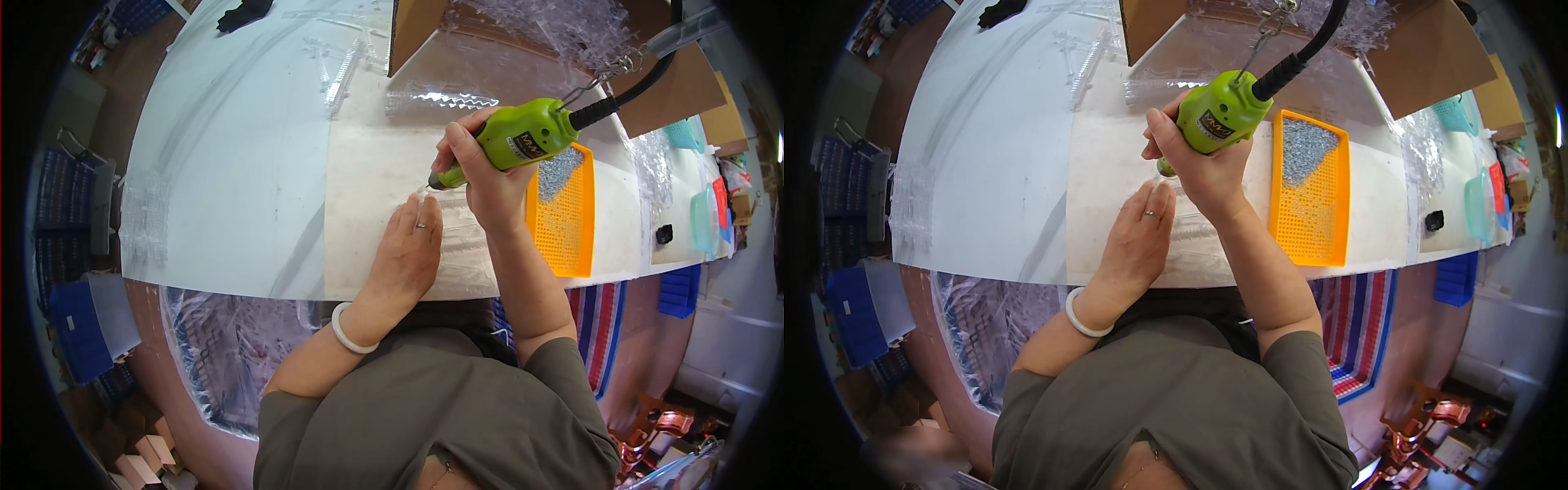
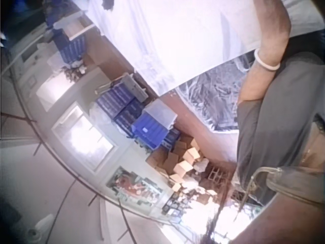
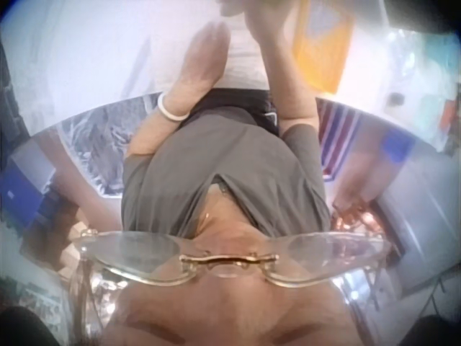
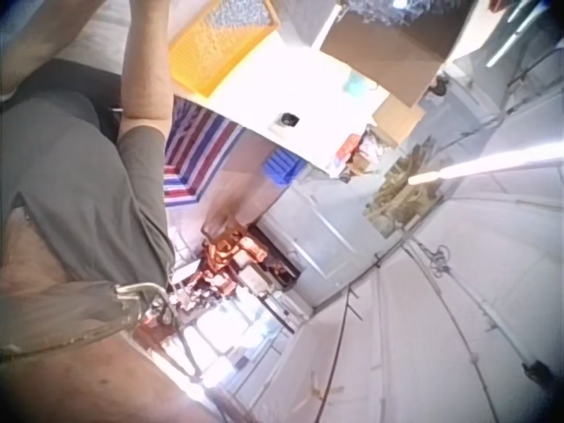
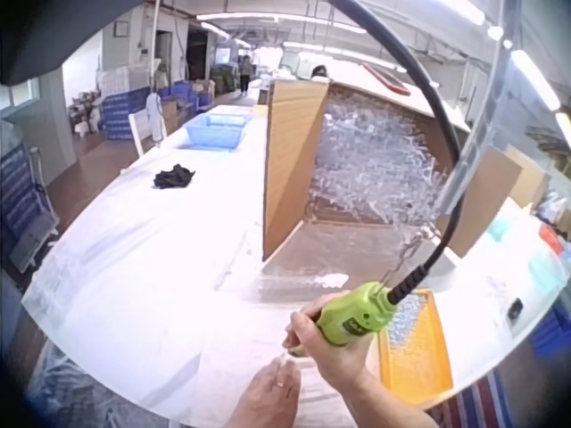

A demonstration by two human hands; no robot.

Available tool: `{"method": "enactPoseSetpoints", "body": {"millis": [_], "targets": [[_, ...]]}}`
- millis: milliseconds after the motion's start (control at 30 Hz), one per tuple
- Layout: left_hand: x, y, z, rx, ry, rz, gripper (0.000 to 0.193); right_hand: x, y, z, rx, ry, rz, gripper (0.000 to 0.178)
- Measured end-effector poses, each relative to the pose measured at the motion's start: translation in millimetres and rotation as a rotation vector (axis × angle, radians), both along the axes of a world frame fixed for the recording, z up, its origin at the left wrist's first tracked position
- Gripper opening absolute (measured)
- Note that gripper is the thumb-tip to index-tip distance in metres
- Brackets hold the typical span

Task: The person is using an electric screwdriver to assemble or manipulate small metallic parts on plastic strips.

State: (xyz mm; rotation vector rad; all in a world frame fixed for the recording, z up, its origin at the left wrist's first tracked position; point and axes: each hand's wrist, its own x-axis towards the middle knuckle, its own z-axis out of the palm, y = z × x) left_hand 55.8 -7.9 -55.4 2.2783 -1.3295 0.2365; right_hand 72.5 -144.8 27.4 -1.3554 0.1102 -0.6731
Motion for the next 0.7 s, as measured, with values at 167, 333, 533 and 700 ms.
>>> {"method": "enactPoseSetpoints", "body": {"millis": [167,333,533,700], "targets": [[-1.2,-0.4,0.7,-0.002,0.017,-0.005,0.046,2.2,1.0,-1.6,-0.017,0.003,0.002,0.010],[-1.1,-0.4,1.6,-0.001,0.042,-0.012,0.046,3.2,1.1,-4.8,-0.005,0.004,0.019,0.009],[-1.5,-0.3,4.0,0.024,0.034,-0.010,0.045,4.0,1.8,-6.1,0.021,0.001,0.027,0.010],[-1.2,-1.5,3.3,0.013,0.038,-0.005,0.045,2.5,3.1,-3.1,-0.040,0.045,0.021,0.009]]}}
